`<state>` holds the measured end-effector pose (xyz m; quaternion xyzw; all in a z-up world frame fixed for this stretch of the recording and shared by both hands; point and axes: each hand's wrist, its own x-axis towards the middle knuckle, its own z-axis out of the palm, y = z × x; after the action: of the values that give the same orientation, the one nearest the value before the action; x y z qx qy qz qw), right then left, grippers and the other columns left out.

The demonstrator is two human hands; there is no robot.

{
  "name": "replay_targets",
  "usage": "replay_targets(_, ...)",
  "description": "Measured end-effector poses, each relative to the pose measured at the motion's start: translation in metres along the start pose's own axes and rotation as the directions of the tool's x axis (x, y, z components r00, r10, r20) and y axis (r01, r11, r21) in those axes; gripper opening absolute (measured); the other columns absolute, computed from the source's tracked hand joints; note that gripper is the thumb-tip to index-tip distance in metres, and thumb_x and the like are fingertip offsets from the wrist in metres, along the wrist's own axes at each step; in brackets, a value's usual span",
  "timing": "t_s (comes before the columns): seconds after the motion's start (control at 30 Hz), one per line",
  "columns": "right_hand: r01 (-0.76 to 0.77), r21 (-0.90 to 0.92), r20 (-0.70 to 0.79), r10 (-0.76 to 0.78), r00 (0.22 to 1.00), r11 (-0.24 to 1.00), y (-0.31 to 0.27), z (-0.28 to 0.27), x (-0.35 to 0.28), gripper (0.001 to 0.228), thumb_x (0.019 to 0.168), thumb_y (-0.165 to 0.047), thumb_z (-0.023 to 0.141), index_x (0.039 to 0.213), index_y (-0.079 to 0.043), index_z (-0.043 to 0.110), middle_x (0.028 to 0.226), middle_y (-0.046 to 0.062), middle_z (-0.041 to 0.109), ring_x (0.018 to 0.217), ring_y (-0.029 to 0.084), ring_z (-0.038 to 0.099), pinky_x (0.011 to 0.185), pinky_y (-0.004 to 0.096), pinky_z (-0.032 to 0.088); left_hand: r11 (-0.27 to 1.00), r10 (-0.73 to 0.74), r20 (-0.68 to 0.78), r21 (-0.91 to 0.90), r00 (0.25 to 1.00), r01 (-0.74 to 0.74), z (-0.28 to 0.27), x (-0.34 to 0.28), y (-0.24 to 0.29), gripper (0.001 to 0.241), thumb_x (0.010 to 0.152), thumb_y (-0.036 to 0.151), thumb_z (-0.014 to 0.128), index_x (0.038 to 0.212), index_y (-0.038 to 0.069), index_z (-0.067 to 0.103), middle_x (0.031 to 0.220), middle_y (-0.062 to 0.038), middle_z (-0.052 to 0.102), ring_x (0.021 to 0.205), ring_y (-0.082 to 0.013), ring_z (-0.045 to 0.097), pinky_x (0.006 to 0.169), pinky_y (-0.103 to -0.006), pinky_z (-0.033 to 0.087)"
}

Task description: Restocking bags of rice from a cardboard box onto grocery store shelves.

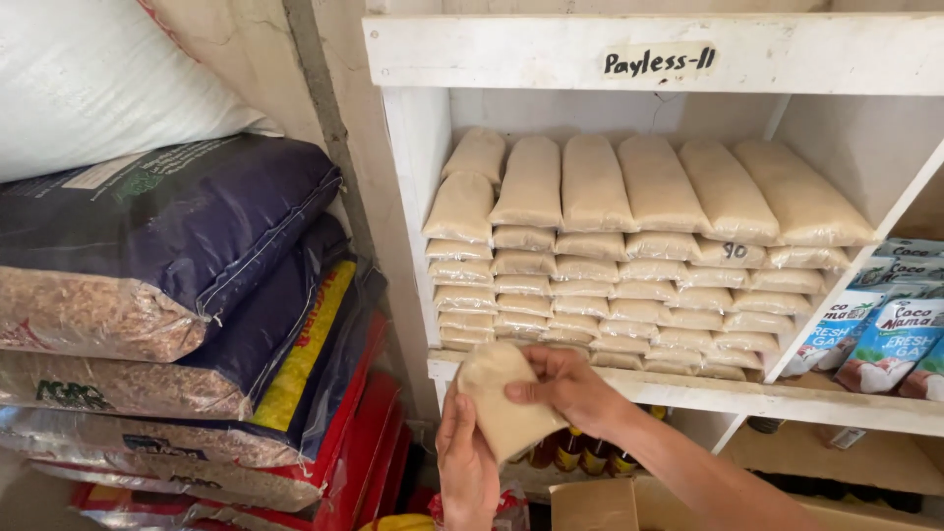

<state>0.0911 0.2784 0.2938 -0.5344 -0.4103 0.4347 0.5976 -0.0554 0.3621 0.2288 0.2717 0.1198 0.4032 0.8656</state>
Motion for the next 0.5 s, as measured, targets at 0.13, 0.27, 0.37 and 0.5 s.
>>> replay_targets(0.13, -0.050, 0.029, -0.278, 0.056, 0.959, 0.998, -0.080, 0.005, 0.025, 0.054, 0.080, -0.014, 0.073, 0.132, -0.002, 0.061, 0.116, 0.015, 0.076, 0.100, 0.025, 0.076, 0.091, 0.038, 0.063, 0.984, 0.142, 0.111, 0.090, 0.984, -0.152, -0.034, 0.009, -0.011, 0.065, 0.106, 0.036, 0.051, 0.159, -0.001, 0.038, 0.131, -0.017, 0.061, 0.100, -0.0184, 0.059, 0.083, -0.0348, 0.049)
replay_targets(0.27, 0.084, -0.075, -0.395, -0.107, 0.912, 0.994, -0.158, 0.002, 0.068, 0.053, 0.088, -0.022, 0.072, 0.133, 0.003, 0.059, 0.114, 0.018, 0.076, 0.104, 0.025, 0.076, 0.095, 0.038, 0.057, 0.996, 0.037, -0.044, 0.081, 0.998, -0.033, -0.094, 0.021, -0.040, 0.067, 0.101, 0.038, 0.048, 0.156, 0.002, 0.037, 0.127, -0.011, 0.059, 0.096, -0.0181, 0.064, 0.079, -0.0339, 0.054)
replay_targets(0.37, 0.362, 0.036, -0.431, -0.313, 0.846, 0.931, -0.173, -0.039, 0.138, 0.047, 0.086, -0.015, 0.076, 0.124, 0.008, 0.059, 0.109, 0.018, 0.073, 0.097, 0.030, 0.075, 0.085, 0.044, 0.066, 0.999, -0.003, -0.049, 0.054, 0.999, 0.005, -0.162, 0.041, -0.078, 0.067, 0.100, 0.036, 0.050, 0.156, 0.003, 0.035, 0.127, -0.014, 0.059, 0.093, -0.0223, 0.066, 0.073, -0.0370, 0.055)
replay_targets(0.5, 0.461, 0.062, -0.591, -0.339, 0.731, 0.885, -0.189, -0.070, 0.219, 0.036, 0.087, -0.005, 0.081, 0.111, 0.012, 0.059, 0.104, 0.020, 0.070, 0.089, 0.030, 0.072, 0.077, 0.043, 0.067, 0.988, -0.149, -0.033, 0.030, 0.988, 0.150, -0.240, 0.069, -0.115, 0.068, 0.099, 0.041, 0.045, 0.158, 0.014, 0.027, 0.128, -0.013, 0.058, 0.090, -0.0272, 0.068, 0.070, -0.0463, 0.061)
